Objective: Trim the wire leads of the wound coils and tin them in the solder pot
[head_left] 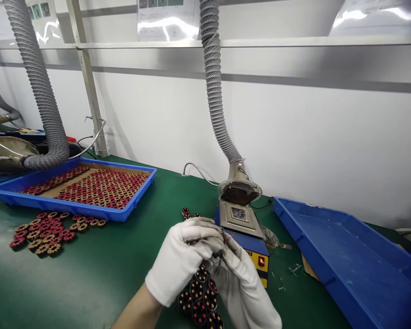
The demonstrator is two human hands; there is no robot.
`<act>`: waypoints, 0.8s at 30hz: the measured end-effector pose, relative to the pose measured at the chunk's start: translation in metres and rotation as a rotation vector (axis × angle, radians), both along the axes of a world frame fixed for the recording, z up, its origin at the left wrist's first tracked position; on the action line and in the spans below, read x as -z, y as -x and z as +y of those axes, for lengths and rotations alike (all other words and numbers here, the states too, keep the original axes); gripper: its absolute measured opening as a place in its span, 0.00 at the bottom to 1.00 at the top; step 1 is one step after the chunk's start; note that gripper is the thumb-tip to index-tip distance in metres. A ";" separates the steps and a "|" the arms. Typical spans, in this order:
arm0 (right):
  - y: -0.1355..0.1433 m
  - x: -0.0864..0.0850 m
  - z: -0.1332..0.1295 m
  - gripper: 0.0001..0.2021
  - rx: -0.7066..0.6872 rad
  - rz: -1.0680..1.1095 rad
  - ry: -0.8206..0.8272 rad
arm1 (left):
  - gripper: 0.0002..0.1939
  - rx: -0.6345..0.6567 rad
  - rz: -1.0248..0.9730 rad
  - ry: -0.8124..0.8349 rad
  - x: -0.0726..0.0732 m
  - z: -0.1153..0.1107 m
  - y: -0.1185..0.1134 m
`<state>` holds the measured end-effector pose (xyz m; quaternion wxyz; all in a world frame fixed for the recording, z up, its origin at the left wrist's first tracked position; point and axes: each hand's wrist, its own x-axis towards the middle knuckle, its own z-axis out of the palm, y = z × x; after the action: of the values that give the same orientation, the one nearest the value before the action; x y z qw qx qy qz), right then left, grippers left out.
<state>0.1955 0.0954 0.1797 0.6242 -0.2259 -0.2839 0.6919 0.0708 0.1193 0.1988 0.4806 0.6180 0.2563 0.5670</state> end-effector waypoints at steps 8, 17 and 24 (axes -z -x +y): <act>-0.011 0.000 0.003 0.07 -0.274 0.262 0.050 | 0.16 -0.210 0.170 -0.146 -0.003 -0.004 0.006; -0.012 0.005 -0.001 0.10 -0.275 0.147 0.031 | 0.09 -0.096 0.027 -0.173 0.007 0.005 0.003; -0.018 0.011 0.001 0.15 -0.185 0.058 0.082 | 0.09 -0.030 0.041 0.102 -0.006 -0.005 0.010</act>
<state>0.2133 0.0959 0.1691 0.5559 -0.2039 -0.2567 0.7638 0.0611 0.1147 0.2051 0.4975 0.6004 0.3037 0.5475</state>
